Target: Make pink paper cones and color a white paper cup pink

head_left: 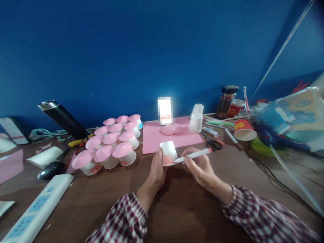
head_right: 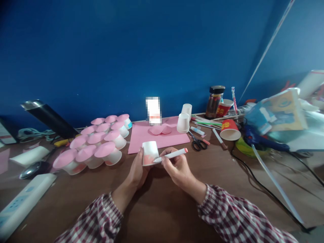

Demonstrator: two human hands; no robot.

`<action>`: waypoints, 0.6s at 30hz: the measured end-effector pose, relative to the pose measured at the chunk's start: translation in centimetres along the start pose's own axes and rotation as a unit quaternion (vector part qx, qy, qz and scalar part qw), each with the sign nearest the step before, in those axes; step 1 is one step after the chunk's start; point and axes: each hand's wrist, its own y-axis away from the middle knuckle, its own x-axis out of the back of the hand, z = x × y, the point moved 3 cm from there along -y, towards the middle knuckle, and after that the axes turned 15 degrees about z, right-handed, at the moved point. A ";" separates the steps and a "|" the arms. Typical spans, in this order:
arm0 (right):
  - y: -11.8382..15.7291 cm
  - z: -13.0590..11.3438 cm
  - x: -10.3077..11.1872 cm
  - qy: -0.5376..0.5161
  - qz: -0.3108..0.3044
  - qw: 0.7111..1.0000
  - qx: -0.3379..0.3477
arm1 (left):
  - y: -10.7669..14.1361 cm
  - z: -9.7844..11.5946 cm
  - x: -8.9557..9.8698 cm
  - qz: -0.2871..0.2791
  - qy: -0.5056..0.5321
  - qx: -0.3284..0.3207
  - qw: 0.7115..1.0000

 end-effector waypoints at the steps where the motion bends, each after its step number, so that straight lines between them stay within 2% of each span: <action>1: 0.0 0.0 0.0 0.001 -0.004 1.000 0.002 | 0.0 0.0 0.0 0.003 0.002 0.000 1.000; 11: -0.1 0.1 -0.1 -0.014 0.022 1.000 -0.006 | 0.1 0.1 -0.2 -0.001 0.015 0.010 1.000; 18: -0.1 -0.2 0.1 0.018 0.006 1.000 0.013 | -0.1 -0.1 0.1 0.000 0.010 0.022 1.000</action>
